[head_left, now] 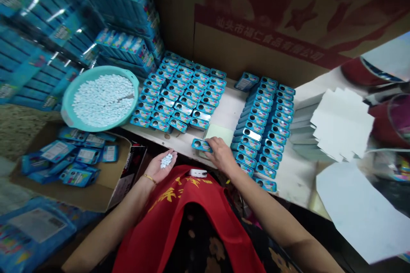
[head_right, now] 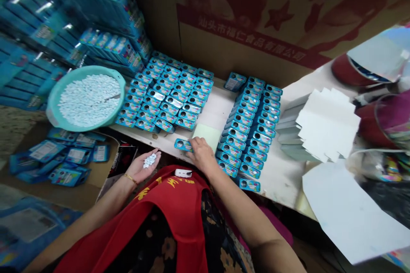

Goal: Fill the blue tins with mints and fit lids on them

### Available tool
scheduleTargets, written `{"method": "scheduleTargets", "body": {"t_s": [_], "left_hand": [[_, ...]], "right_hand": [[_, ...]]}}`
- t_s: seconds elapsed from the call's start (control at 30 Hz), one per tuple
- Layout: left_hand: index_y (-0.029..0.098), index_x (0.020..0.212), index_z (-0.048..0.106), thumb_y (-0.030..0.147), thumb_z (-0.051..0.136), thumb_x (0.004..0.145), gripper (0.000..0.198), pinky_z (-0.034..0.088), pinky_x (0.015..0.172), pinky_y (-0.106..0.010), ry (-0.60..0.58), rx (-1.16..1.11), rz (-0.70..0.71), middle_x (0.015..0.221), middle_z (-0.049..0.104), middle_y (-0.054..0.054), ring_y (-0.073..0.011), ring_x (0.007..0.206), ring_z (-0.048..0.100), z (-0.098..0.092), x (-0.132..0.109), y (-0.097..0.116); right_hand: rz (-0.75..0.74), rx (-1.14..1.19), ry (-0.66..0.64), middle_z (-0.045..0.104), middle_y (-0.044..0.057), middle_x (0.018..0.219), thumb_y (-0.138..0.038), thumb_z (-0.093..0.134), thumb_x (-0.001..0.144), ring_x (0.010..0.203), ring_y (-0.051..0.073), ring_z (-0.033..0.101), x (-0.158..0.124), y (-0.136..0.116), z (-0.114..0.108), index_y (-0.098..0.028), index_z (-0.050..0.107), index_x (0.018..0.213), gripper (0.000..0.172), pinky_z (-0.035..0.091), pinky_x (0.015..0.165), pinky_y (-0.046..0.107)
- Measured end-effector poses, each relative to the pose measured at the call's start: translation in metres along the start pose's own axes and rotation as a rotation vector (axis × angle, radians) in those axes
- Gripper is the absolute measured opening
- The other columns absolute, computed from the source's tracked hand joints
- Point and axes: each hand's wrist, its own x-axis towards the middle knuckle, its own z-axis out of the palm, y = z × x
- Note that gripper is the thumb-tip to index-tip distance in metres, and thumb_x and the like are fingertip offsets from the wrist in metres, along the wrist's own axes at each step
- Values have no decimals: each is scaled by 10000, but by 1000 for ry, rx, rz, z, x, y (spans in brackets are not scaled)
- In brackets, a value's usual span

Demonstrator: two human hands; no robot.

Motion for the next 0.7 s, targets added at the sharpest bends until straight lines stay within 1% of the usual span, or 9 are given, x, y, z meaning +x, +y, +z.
{"method": "scheduleTargets", "body": {"t_s": [0.1, 0.2, 0.27, 0.33, 0.4, 0.47, 0.53, 0.63, 0.7], "left_hand": [[60, 873, 592, 36, 466, 764, 168, 550, 644, -272, -1, 6, 14, 751, 639, -130, -181, 725, 635, -1, 3, 6], [71, 851, 590, 35, 465, 765, 155, 543, 661, -259, 12, -6, 42, 737, 637, -117, -170, 724, 633, 9, 13, 13], [83, 835, 589, 35, 473, 761, 146, 541, 654, -246, 18, 1, 43, 726, 634, -104, -160, 707, 632, 19, 24, 18], [90, 809, 583, 32, 469, 761, 137, 541, 630, -235, 9, 23, 23, 691, 625, -90, -152, 670, 631, 27, 33, 22], [93, 786, 570, 23, 449, 766, 141, 542, 601, -229, 0, 46, 7, 655, 613, -80, -150, 639, 628, 31, 39, 24], [87, 789, 559, 17, 451, 762, 132, 541, 580, -221, 11, 81, 7, 677, 616, -95, -157, 646, 632, 29, 42, 24], [82, 829, 558, 27, 446, 770, 138, 542, 565, -218, -23, 113, -16, 723, 625, -113, -163, 663, 636, 23, 40, 23], [104, 866, 550, 52, 442, 785, 145, 548, 539, -233, -55, 141, -105, 740, 631, -100, -165, 660, 638, 15, 32, 19], [111, 869, 543, 46, 434, 787, 151, 550, 538, -227, -24, 133, -69, 734, 635, -96, -158, 643, 638, 12, 23, 14]], "right_hand": [[11, -9, -9, 522, 94, 962, -312, 507, 765, 891, 228, 466, 32, -44, 28, -176, 481, 1065, 331, 442, 729, 336], [81, -44, -22, 523, 112, 972, -309, 495, 774, 859, 239, 486, 62, -74, 51, -165, 480, 1063, 323, 459, 660, 341], [75, -36, -10, 515, 124, 1019, -302, 492, 782, 878, 241, 489, 72, -79, 56, -166, 448, 1124, 371, 464, 661, 345], [13, -3, 39, 484, 127, 1112, -317, 493, 788, 950, 241, 473, 70, -68, 51, -183, 402, 1190, 434, 461, 720, 358], [-8, 21, 128, 458, 116, 1168, -314, 479, 798, 1009, 231, 455, 61, -41, 37, -201, 414, 1190, 414, 442, 796, 367], [88, 6, 261, 479, 111, 1136, -278, 453, 810, 1010, 218, 462, 52, 1, 15, -192, 477, 1129, 331, 424, 835, 366], [217, -51, 397, 509, 114, 1071, -241, 437, 810, 986, 213, 473, 52, 50, -14, -167, 521, 1072, 285, 419, 836, 363], [278, -201, 472, 506, 119, 1088, -220, 437, 800, 986, 223, 458, 77, 123, -62, -141, 530, 1072, 298, 388, 853, 380], [333, -287, 455, 492, 121, 1127, -218, 442, 794, 994, 239, 444, 106, 160, -87, -145, 519, 1101, 325, 373, 843, 396]]}}
